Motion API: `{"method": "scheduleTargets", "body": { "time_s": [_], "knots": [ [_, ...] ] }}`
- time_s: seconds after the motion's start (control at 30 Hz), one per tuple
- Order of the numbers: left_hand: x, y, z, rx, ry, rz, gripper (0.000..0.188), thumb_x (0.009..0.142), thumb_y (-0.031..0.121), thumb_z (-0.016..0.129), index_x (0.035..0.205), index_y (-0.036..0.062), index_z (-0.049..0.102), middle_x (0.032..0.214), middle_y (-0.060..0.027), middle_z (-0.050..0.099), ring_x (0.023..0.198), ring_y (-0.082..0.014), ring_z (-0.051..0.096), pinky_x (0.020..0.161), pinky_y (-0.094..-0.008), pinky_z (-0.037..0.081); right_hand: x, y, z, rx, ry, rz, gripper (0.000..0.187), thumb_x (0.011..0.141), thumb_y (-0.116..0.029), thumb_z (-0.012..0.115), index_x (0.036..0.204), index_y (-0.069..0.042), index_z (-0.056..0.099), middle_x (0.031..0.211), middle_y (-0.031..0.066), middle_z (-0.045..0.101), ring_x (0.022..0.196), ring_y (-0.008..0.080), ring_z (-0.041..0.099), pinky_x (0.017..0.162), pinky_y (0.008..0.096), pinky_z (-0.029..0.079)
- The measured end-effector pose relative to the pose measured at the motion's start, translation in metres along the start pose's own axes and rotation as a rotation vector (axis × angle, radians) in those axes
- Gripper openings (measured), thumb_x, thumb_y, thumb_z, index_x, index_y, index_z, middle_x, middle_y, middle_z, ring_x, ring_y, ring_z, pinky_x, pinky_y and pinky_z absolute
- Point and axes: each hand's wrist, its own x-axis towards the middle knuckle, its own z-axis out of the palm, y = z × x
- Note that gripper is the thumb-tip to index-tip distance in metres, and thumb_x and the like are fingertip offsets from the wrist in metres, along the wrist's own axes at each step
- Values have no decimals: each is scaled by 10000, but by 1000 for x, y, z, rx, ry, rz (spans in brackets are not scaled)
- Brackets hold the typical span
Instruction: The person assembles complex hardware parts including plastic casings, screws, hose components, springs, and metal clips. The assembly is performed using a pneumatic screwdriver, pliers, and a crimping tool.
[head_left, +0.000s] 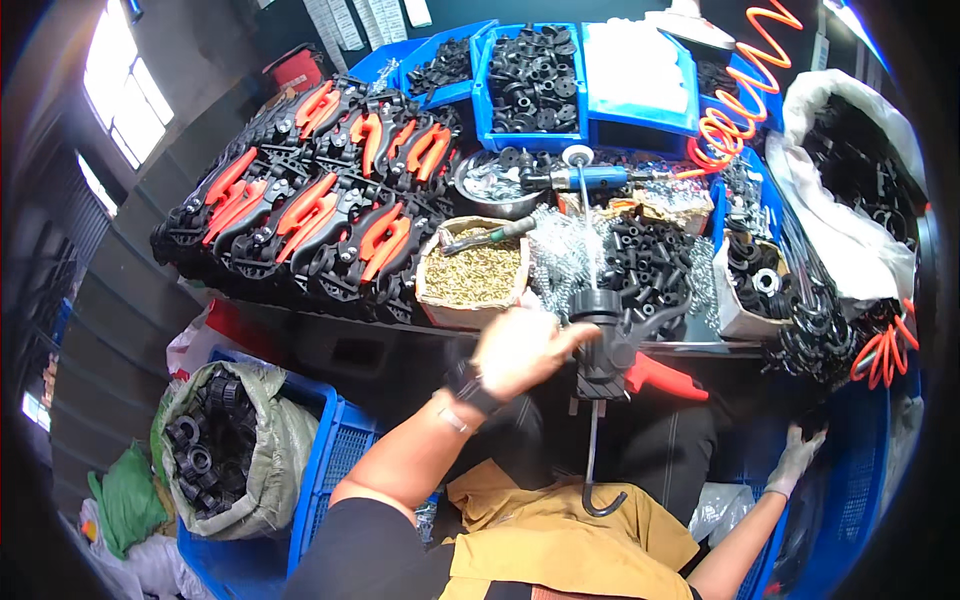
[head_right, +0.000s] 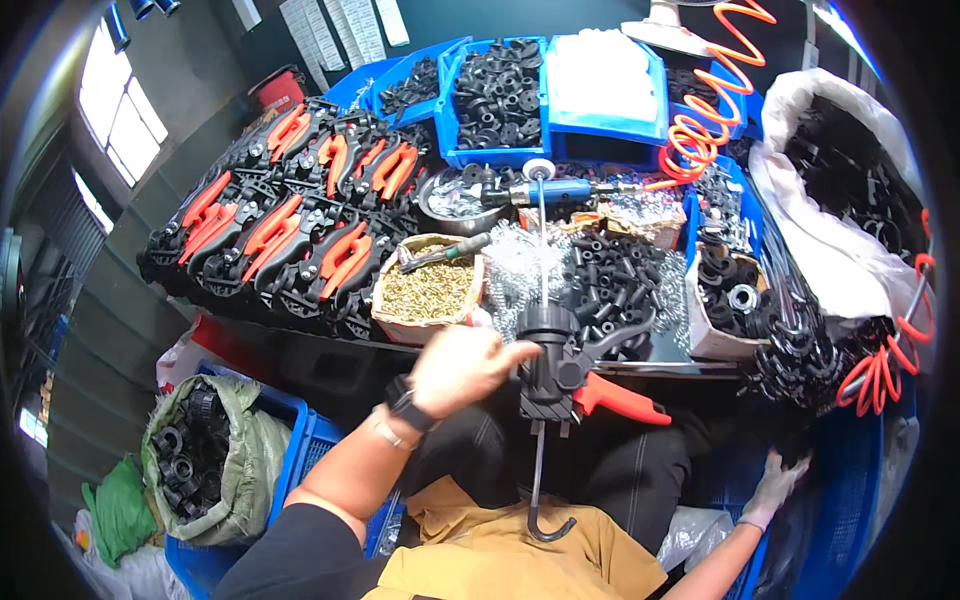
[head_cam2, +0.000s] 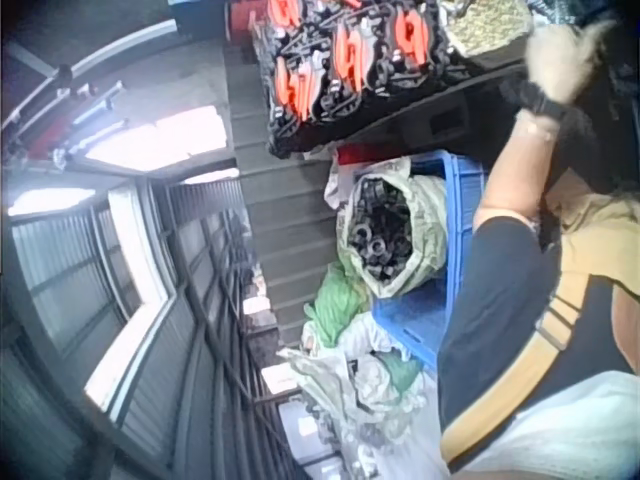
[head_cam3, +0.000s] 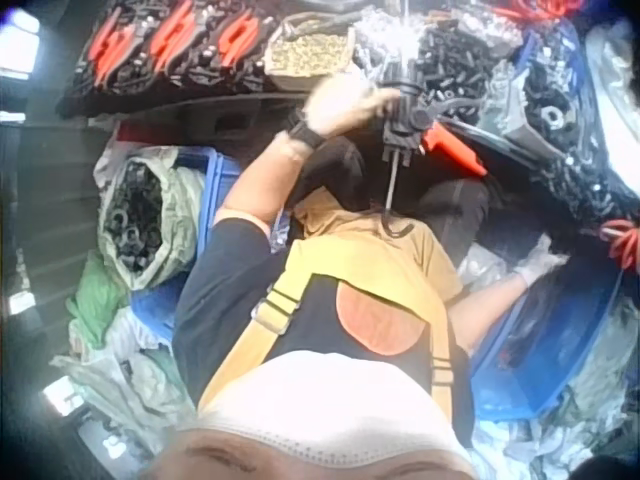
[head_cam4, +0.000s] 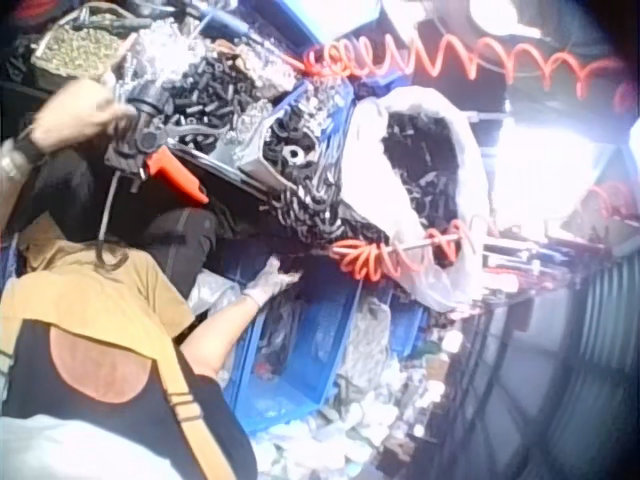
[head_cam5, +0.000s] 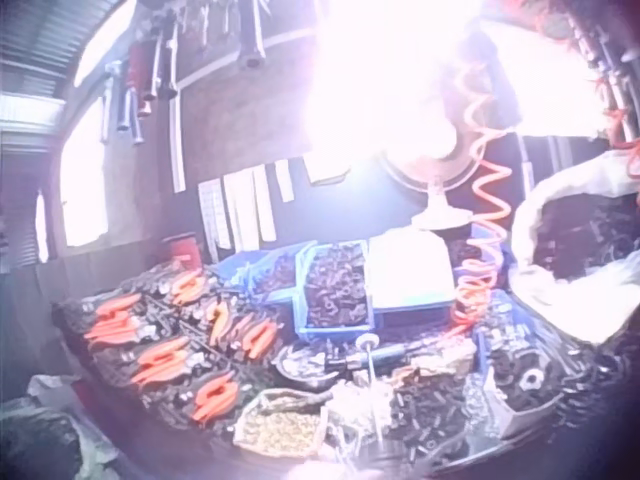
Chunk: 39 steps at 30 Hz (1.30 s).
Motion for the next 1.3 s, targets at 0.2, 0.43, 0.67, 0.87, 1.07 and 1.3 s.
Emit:
{"method": "scheduleTargets", "body": {
  "time_s": [0.2, 0.43, 0.67, 0.87, 1.07, 1.3],
  "knots": [
    [10, -128, -31, -336, 354, -2, 283, 791, 215, 730, 1001, 25, 725, 989, -141, 704, 966, -310, 664, 912, -400, 506, 20, 11, 76, -10, -31, -123, 865, 858, -225, 775, 1527, 11, 282, 1555, 216, 363, 1372, 310, 443, 1134, 401, 358],
    [12, -134, -22, -325, -61, 88, 228, 791, 183, 743, 980, 55, 734, 898, -141, 694, 906, -317, 666, 832, -411, 507, 3, 51, 36, -397, 248, -264, 813, 866, -108, 753, 1512, 40, 282, 1517, 248, 392, 1389, 365, 416, 1149, 405, 355],
    [27, -127, -22, -1081, 343, -288, 133, 924, 140, 683, 930, 13, 646, 843, -70, 665, 758, -176, 648, 645, -290, 520, -33, 63, -128, 314, -184, 287, 686, 875, 10, 587, 1515, -16, 340, 1341, 192, 549, 987, 188, 570, 801, 280, 501],
    [18, -153, -5, -2370, 459, -563, 104, 946, 72, 651, 938, -28, 678, 877, -106, 694, 792, -183, 685, 659, -214, 597, -43, -210, -63, 1698, -1048, -74, 756, 878, -37, 638, 1503, 50, 222, 1113, 126, 469, 756, 139, 398, 648, 247, 436],
    [28, -104, -26, -2227, 563, -490, 118, 987, 131, 617, 1014, 16, 615, 848, -61, 673, 735, -139, 658, 621, -205, 566, -94, -293, -26, 1756, -983, -131, 523, 799, 27, 661, 1204, 9, 331, 920, 100, 397, 699, 126, 409, 571, 253, 370],
    [-87, 55, -1, -2539, 14, -519, 276, 994, 321, 608, 951, 50, 577, 767, -24, 544, 585, -67, 460, 475, -186, 353, -212, -390, 33, 1541, -636, -521, 789, 775, -40, 702, 1468, 29, 331, 1157, 139, 448, 954, 210, 505, 610, 301, 604]
  ]
}}
